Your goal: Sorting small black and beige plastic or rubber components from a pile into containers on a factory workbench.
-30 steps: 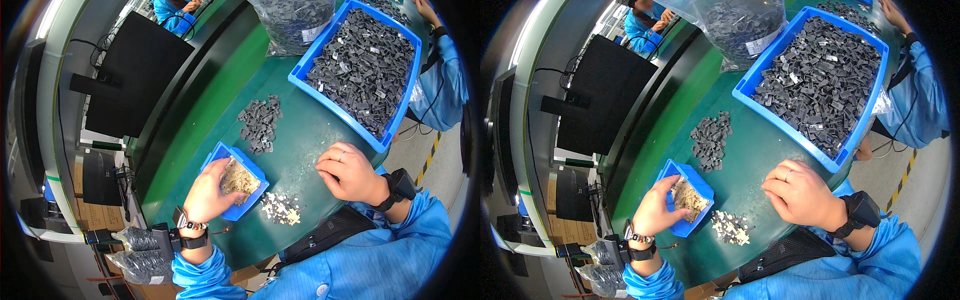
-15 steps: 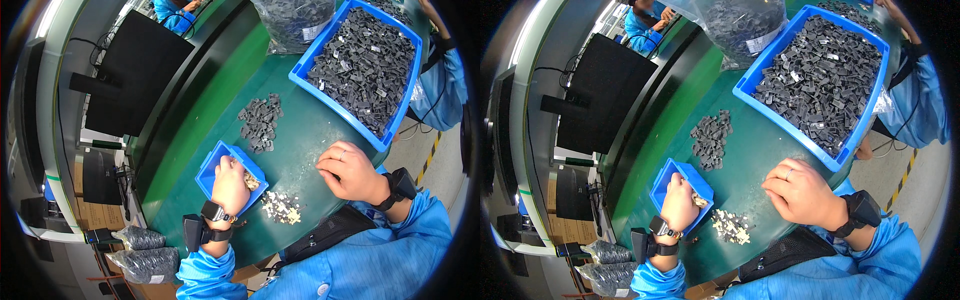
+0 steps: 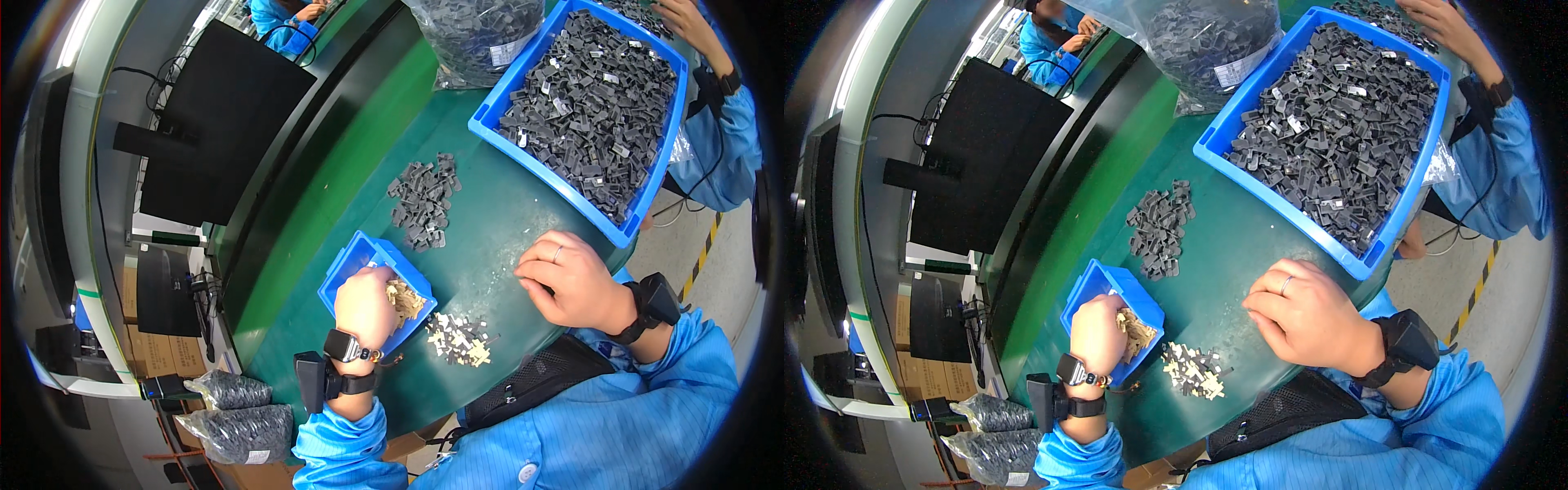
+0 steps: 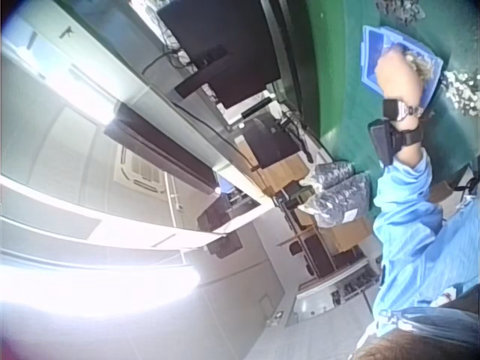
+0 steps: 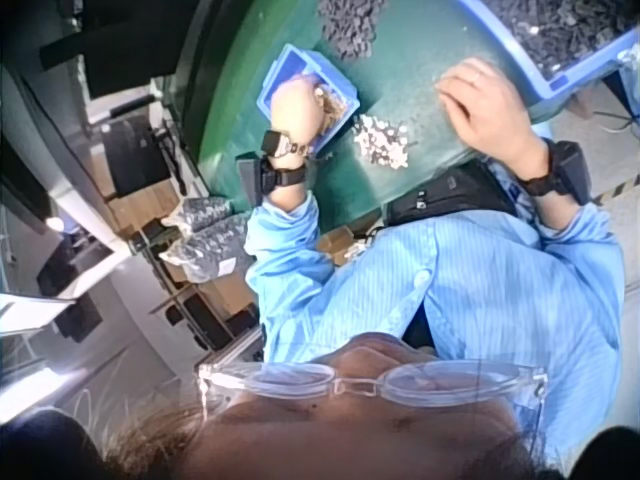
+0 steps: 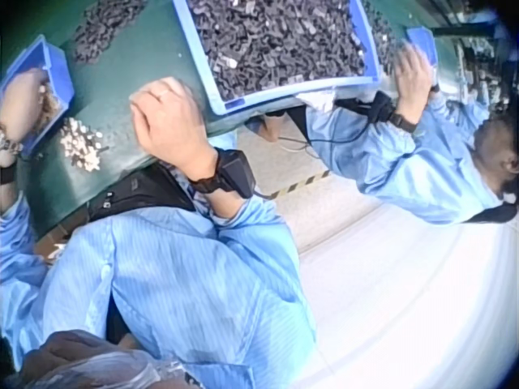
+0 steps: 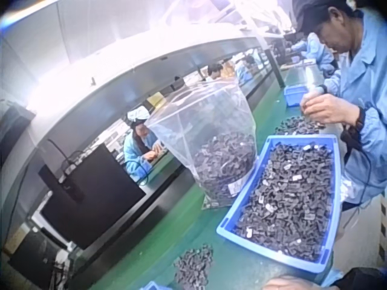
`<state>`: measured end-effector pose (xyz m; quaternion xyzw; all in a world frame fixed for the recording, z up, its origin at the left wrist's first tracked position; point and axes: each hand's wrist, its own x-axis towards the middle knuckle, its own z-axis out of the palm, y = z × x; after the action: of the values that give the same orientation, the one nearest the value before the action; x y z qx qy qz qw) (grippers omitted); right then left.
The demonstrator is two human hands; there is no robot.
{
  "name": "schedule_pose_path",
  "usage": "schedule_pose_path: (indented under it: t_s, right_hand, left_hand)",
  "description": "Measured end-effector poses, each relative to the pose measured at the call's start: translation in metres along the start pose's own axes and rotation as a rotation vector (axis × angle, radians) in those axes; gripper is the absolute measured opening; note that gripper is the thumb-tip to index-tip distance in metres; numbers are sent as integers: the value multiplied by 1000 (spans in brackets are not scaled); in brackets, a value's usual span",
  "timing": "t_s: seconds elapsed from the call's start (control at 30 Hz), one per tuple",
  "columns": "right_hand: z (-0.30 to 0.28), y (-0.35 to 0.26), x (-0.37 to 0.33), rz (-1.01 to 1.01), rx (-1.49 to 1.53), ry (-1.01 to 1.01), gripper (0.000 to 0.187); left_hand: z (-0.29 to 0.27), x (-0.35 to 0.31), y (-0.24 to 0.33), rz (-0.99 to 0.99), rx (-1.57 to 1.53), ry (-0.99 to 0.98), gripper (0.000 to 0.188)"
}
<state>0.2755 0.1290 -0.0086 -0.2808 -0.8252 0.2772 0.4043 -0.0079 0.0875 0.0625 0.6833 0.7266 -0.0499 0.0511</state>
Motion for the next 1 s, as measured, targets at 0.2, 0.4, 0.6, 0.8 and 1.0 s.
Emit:
schedule_pose_path:
  t_s: [0.2, 0.4, 0.6, 0.8, 1.0]
  right_hand:
    - [1, 0, 0, -7, -7, 8, 11]
    - [2, 2, 0, -16, -8, 6, 9]
    - [1, 1, 0, -22, -13, 7, 9]
    - [1, 0, -1, -23, -22, 7, 9]
    - [2, 1, -1, -18, -20, 13, 8]
  left_hand:
    - [-5, -5, -2, 47, -58, 183, 20]
    - [-16, -11, -6, 6, -105, 252, 22]
    - [-17, -12, -10, -23, -153, 320, 20]
    - [-15, -11, -14, 14, -210, 425, 14]
    - [-14, -7, -20, 25, -221, 453, 16]
